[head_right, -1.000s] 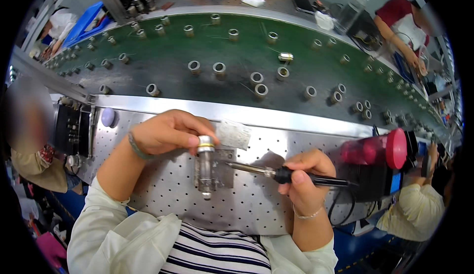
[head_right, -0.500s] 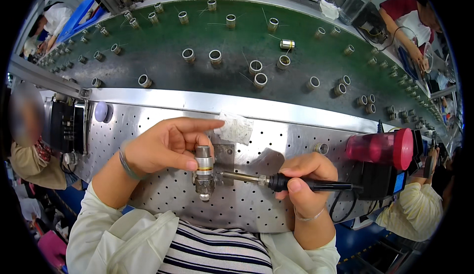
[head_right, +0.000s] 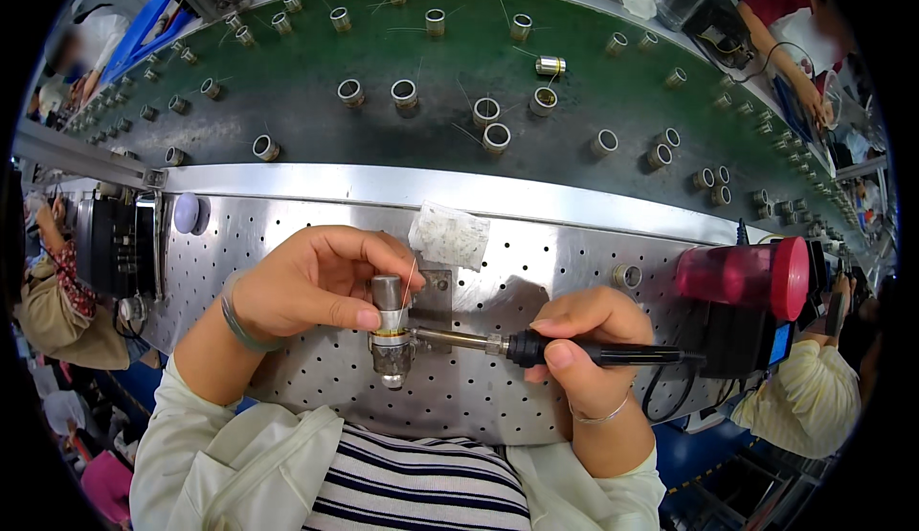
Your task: The person uses a soldering iron to apply solder to small cylindrical metal components held in a fixture. They repeatedly pick up components from a rotating tray, solder them, and place them back on the tray.
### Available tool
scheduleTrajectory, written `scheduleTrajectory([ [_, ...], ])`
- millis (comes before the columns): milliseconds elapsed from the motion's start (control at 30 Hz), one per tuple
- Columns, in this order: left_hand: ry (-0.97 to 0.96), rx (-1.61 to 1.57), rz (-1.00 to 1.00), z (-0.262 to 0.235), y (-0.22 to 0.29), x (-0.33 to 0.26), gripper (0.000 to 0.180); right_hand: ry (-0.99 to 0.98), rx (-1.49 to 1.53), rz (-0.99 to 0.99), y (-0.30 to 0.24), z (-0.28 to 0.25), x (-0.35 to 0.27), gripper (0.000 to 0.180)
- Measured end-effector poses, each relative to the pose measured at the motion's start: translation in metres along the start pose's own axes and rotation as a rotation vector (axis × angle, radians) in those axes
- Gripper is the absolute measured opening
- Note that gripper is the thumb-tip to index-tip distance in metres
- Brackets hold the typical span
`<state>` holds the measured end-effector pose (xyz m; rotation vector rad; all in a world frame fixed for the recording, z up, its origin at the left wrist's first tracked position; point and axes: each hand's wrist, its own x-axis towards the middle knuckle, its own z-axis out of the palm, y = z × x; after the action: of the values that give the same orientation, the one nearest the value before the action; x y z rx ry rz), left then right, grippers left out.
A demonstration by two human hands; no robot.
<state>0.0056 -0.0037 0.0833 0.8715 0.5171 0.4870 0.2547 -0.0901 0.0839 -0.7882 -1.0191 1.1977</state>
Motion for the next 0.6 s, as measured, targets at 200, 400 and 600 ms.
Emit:
scheduleTrajectory([
  [200, -0.047, 0.029, 0.106, -0.003, -0.003, 0.001, 0.029, -0.092, -0.041, -0.047, 0.009, 0.000, 0.000, 0.021],
  [400, -0.074, 0.104, 0.175, -0.005, -0.004, 0.003, 0.016, -0.022, -0.010, 0.021, 0.012, -0.003, -0.003, 0.019],
  [600, -0.010, 0.115, 0.154, -0.005, -0.010, 0.006, 0.013, -0.037, -0.016, 0.007, 0.018, -0.004, -0.003, 0.019],
])
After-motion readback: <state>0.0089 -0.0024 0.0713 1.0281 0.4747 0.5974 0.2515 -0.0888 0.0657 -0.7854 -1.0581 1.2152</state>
